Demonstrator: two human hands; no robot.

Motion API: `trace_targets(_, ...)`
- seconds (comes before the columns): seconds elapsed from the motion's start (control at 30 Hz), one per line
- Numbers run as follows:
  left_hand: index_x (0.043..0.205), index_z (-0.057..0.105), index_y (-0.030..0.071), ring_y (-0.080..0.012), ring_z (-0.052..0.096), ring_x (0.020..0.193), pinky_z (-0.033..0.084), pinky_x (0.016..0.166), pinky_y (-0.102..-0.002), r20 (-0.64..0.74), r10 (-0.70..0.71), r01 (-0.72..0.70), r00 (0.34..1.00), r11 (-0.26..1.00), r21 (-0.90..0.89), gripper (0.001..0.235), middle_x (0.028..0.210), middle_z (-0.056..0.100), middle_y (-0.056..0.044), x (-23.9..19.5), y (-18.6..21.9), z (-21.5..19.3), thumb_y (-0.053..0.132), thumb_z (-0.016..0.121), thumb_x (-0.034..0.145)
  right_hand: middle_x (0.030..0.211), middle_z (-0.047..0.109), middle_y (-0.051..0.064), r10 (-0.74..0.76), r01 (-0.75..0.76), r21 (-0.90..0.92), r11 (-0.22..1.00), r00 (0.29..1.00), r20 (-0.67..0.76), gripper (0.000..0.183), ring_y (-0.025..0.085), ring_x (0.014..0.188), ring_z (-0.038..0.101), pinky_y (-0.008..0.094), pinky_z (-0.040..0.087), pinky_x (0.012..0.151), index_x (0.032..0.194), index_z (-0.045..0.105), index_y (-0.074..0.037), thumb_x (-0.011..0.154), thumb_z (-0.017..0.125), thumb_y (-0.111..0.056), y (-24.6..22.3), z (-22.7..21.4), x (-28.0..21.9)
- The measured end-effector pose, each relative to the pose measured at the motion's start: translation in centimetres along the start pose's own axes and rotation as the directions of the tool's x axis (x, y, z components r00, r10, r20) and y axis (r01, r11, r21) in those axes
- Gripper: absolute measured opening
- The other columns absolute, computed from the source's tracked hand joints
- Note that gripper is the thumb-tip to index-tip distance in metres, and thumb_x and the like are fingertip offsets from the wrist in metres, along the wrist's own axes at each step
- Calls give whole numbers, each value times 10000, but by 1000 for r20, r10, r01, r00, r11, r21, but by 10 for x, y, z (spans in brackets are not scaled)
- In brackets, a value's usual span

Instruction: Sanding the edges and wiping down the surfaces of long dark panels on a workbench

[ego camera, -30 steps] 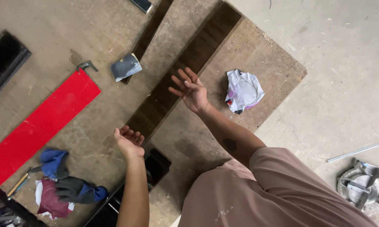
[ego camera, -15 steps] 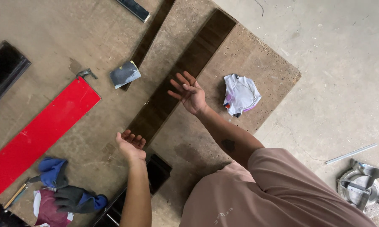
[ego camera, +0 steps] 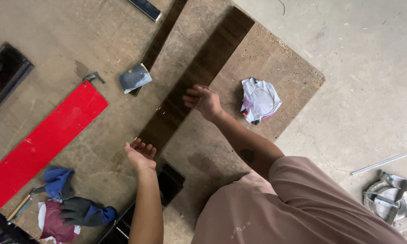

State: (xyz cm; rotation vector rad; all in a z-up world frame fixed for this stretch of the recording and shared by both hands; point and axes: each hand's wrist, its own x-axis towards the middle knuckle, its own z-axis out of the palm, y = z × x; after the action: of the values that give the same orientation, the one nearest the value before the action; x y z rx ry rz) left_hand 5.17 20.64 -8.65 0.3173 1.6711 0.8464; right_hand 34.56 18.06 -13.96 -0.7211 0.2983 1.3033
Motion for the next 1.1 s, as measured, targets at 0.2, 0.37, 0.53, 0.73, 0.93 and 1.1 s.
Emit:
trace_targets(0.2, 985, 550, 247, -185, 624, 596, 613, 631, -368, -89, -35, 28, 995, 997, -71, 382, 801, 507, 33, 27, -10, -7, 563, 340, 1031, 797, 717, 331, 231, -276, -636, 721, 961, -155, 547, 515, 722, 745, 647, 610, 624, 1100, 645, 105, 981, 600, -428, -59, -35, -42)
trace_targets(0.37, 1492, 370, 345, -357, 747, 900, 470, 791, -408, 121, 31, -39, 992, 997, 63, 487, 1162, 662, -77, 51, -41, -30, 559, 323, 1057, 851, 696, 307, -129, 116, -929, 352, 989, 75, 233, 432, 768, 736, 559, 609, 682, 1185, 687, -27, 1045, 647, -210, -125, -98, -67)
trace_targets(0.53, 1588, 264, 101, -422, 473, 1405, 285, 1188, -595, -11, 630, -444, 776, 559, 700, 629, 1549, 422, -229, -38, 41, -54, 396, 510, 1090, 1213, 633, 268, -204, 390, -790, -473, 823, 529, 469, 439, 1116, 640, 477, 508, 926, 1360, 658, -43, 946, 764, -237, -167, -106, -101)
trace_targets(0.73, 1519, 357, 221, -488, 335, 1374, 309, 1097, -609, 617, 567, -633, 546, -204, 747, 758, 1480, 340, -202, -79, 17, -25, 318, 733, 869, 1551, 340, 243, -110, 141, -655, -742, 939, 327, 837, 545, 1383, 320, 691, 276, 1149, 1570, 459, -169, 858, 758, -491, -146, -111, -111)
trace_targets(0.93, 1652, -40, 451, -524, 52, 1550, 219, 1145, -692, 631, -29, -562, 775, -489, 667, 1033, 1724, -98, -178, -23, -3, 24, 553, 656, 894, 1517, 346, 240, -177, 144, -687, -712, 910, 375, 857, 518, 1332, 335, 606, 257, 1154, 1582, 456, -164, 837, 791, -423, -140, -118, -107)
trace_targets(1.1, 1626, -138, 466, -503, 254, 1503, 324, 1091, -672, 584, -97, -519, 806, -590, 619, 1119, 1684, 154, -226, -24, 14, 40, 568, 704, 896, 1514, 328, 190, -206, 148, -704, -695, 897, 392, 845, 493, 1318, 341, 563, 256, 1145, 1569, 449, -221, 828, 806, -418, -135, -130, -103)
